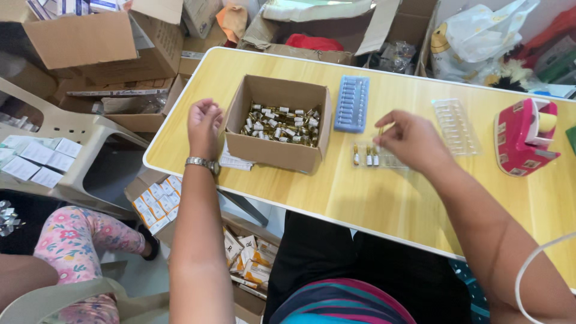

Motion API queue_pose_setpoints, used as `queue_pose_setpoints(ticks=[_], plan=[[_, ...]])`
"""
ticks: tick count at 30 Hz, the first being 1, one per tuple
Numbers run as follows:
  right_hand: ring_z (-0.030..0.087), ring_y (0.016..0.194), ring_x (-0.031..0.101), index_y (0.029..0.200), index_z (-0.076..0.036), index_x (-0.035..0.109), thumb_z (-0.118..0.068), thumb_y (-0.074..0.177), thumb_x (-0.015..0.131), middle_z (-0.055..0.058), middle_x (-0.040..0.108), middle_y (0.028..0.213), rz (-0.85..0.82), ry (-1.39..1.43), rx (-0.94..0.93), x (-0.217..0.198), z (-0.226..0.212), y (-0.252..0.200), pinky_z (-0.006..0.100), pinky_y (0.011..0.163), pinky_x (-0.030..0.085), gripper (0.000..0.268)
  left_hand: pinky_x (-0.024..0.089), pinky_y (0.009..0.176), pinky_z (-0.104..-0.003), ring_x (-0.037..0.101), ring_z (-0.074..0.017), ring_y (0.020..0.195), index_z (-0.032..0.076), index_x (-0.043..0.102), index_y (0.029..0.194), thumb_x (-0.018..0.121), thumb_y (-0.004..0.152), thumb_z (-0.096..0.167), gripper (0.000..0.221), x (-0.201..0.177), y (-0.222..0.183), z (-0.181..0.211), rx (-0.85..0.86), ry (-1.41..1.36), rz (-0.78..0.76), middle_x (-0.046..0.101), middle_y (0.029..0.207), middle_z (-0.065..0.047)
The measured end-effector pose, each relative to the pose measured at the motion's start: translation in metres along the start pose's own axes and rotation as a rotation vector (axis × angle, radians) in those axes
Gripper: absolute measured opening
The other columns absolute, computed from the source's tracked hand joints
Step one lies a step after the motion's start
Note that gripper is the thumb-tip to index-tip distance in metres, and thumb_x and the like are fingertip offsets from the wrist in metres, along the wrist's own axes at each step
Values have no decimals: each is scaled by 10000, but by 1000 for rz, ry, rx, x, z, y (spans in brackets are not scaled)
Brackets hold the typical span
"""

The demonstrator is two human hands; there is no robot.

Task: The person places small vials into blister packs, then inserts the filled blister packs into paper sleeves and boxes. The person handles vials, blister packs, paper sleeves, and boxes throughout the process.

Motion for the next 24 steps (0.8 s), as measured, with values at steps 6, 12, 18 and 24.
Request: queue_pose_setpoints(ticks=[6,12,18,24], plan=[[160,730,716,1127,-35,679,-153,846,779,83,764,816,91,109,-94,19,11,-5,321,661,560,321,526,938,-288,602,-108,1017,42,596,1244,685,1041,24,222,71,-17,116,580,468,21,620,1112,-1],[341,1045,603,1055,-108,760,-221,812,796,113,696,1027,170,-275,-333,38,7,-12,429,898,487,271,568,742,-333,721,-194,817,48,762,1036,833,795,167,278,202,-72,136,269,1120,-732,744,918,-104],[333,1071,570,1196,-122,714,-294,845,757,104,663,1058,86,-277,-303,46,22,-7,455,945,441,393,565,762,-362,727,-230,830,141,747,1108,837,727,250,407,237,-83,114,-151,1313,-1050,765,893,-119],[334,1095,579,1122,-129,743,-259,867,726,94,680,1096,197,-355,-415,45,14,-10,455,959,452,287,578,785,-350,745,-252,843,78,796,910,736,818,141,127,232,-68,81,-30,1435,-1071,780,889,-110]])
Point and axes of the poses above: each hand's wrist, its own y-axis towards the middle knuckle, its own x-axis out of the palm, z = x × y, the point moved 5 cm from there along y, towards the middle knuckle
